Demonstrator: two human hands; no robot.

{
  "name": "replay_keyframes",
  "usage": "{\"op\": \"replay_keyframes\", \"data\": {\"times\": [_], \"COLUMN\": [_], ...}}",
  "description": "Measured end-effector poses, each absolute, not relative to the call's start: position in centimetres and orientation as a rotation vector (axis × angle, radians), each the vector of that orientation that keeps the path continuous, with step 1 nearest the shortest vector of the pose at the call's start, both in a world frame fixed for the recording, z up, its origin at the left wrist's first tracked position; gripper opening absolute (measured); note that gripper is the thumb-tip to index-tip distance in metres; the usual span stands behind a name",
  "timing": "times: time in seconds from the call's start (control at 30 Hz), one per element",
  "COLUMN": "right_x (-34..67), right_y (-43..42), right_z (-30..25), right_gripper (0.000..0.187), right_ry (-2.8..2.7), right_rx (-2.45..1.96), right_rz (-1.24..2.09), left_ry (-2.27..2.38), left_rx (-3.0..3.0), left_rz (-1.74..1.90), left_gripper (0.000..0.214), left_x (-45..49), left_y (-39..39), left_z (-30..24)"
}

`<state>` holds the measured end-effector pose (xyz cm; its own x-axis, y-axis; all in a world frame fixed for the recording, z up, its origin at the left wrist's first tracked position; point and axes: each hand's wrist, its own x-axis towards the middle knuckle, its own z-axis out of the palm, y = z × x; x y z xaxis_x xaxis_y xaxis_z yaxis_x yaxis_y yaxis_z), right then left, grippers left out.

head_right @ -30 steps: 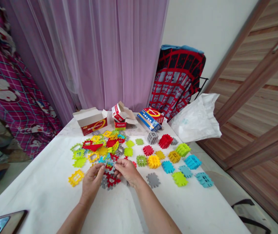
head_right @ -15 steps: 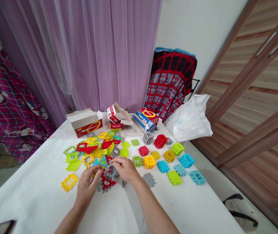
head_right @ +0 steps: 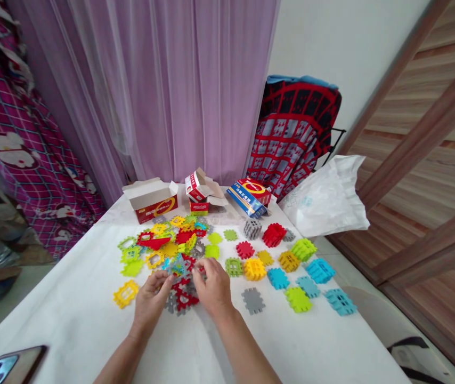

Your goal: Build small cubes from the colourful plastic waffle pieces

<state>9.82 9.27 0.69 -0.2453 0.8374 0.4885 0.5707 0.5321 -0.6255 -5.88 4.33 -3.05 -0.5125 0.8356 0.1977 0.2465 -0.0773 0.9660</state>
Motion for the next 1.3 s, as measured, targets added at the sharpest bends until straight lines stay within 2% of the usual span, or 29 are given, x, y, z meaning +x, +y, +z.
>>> {"op": "replay_keyframes", "data": {"times": [0.2, 0.43, 0.97, 1.3], "right_x": [8.6, 7.8, 7.4, 9.6], "right_y": [6.9, 7.0, 7.1, 7.8], "right_z": [-1.0, -0.8, -0.3, 0.5], "right_gripper": [0.034, 0.046, 0.031, 0.035], "right_ry": [-2.003, -2.002, -1.977, -1.959], "right_rx": [-1.116, -1.137, -1.340, -1.438], "right_rz": [0.229, 0.103, 0.296, 0.275], "left_ry": [1.633, 1.522, 1.539, 1.666], "left_rx": [1.077, 1.037, 1.101, 1.292], "left_rz": [1.652, 1.646, 1.600, 1.516], "left_gripper": [0.027, 0.033, 0.040, 0.044], "left_x": [-5.7, -5.7, -6.0, -6.7], "left_y": [4.2, 4.1, 4.2, 4.1], "left_z": [-2.7, -3.0, -3.4, -3.5]}}
